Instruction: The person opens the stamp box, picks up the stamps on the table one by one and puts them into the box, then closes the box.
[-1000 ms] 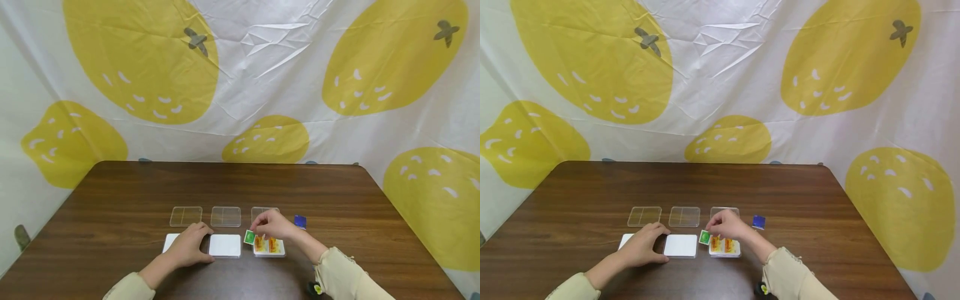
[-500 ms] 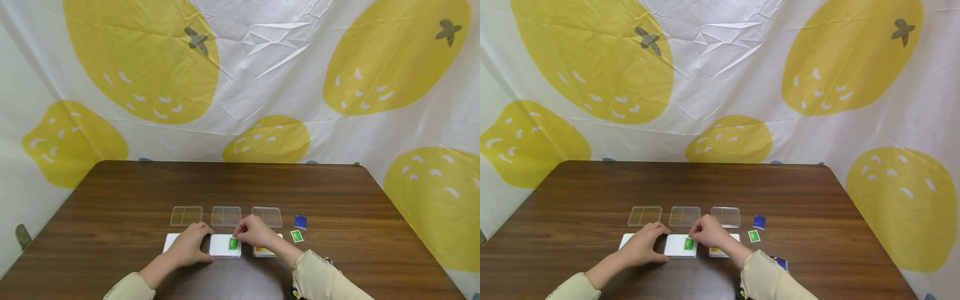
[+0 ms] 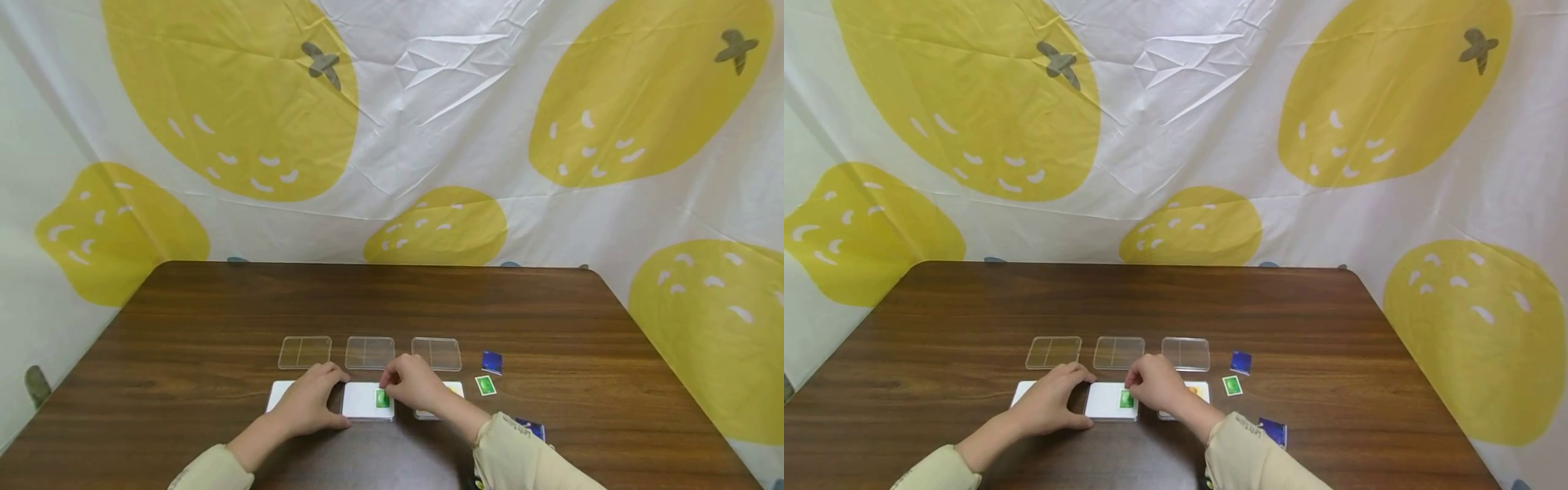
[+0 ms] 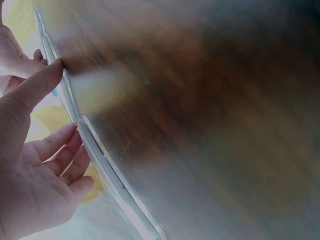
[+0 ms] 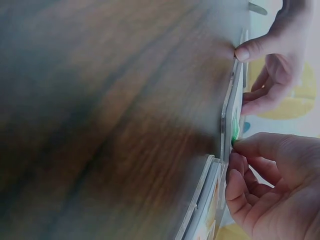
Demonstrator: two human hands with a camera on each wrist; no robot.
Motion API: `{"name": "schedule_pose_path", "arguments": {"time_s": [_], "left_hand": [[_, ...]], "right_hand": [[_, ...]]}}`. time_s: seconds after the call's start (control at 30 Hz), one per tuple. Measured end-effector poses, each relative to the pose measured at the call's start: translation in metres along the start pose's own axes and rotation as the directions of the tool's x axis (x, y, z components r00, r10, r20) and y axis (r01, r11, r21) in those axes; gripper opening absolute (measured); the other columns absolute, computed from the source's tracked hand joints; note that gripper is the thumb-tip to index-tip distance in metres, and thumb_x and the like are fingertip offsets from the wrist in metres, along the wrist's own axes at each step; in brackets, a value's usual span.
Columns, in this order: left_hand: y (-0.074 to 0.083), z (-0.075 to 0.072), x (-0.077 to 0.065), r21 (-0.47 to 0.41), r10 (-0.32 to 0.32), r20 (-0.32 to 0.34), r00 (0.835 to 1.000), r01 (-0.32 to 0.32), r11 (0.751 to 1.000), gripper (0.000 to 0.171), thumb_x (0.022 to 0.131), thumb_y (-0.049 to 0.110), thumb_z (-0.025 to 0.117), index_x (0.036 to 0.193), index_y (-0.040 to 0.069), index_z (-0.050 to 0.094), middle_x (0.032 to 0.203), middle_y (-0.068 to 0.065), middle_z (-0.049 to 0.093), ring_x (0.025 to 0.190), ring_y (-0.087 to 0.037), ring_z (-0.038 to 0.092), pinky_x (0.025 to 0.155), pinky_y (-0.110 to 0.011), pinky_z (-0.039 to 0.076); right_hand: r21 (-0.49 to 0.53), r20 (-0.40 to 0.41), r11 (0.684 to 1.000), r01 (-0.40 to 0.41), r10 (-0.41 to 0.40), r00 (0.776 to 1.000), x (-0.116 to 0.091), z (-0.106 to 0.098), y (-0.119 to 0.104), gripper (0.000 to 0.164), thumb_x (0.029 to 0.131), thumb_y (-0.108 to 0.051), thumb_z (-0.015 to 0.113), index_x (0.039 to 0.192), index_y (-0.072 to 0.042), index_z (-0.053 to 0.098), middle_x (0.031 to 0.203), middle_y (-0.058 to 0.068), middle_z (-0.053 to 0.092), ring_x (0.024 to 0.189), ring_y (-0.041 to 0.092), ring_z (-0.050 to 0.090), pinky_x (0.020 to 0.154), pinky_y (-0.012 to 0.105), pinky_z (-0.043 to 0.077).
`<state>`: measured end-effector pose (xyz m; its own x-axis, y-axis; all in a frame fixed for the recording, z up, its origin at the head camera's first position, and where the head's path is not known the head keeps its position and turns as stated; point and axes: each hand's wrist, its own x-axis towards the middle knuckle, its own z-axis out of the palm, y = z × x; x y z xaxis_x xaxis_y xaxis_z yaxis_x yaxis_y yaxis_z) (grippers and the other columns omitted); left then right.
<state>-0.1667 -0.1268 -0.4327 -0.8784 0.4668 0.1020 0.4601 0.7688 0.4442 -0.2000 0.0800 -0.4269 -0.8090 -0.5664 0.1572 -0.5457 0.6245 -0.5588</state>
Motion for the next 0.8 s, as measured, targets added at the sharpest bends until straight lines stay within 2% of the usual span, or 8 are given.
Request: {"name": "schedule_pose_path", "arguments": {"time_s": [0.3,0.6,0.8], "left_hand": [[0.0008,-0.0005,0.0006,0.000,-0.009,-0.006,1.000,0.009,1.000,0.056,0.061,0.032,0.081,0.104,0.003,0.060,0.102,-0.002,0.055,0.095,-0.021,0.051,0.079,-0.040,0.046],[0.0019,-0.0014,0.0001,0.004,-0.001,0.000,1.000,0.001,1.000,0.057,0.061,0.033,0.081,0.104,0.003,0.060,0.101,-0.002,0.055,0.094,-0.021,0.051,0.079,-0.040,0.046],[0.0011,-0.0004,0.0000,0.007,-0.002,0.000,1.000,0.002,1.000,0.057,0.061,0.034,0.081,0.104,0.003,0.061,0.101,-0.002,0.055,0.094,-0.021,0.051,0.078,-0.040,0.046]], "right_hand": [[-0.052,-0.050,0.999,0.006,-0.009,0.999,-0.0044,0.0019,-0.0013,0.009,0.065,0.001,0.063,0.064,-0.008,0.066,0.057,-0.006,0.059,0.052,-0.001,0.045,0.050,0.016,0.039],[-0.110,-0.062,0.994,-0.016,0.010,0.998,-0.0040,0.0041,-0.0004,0.009,0.066,-0.002,0.065,0.066,-0.011,0.067,0.063,-0.005,0.058,0.056,0.002,0.048,0.052,0.017,0.039],[-0.114,-0.050,0.993,0.003,-0.008,0.999,-0.0044,0.0037,-0.0011,0.007,0.066,-0.002,0.065,0.067,-0.009,0.066,0.066,-0.003,0.057,0.058,0.003,0.048,0.052,0.018,0.040]]}}
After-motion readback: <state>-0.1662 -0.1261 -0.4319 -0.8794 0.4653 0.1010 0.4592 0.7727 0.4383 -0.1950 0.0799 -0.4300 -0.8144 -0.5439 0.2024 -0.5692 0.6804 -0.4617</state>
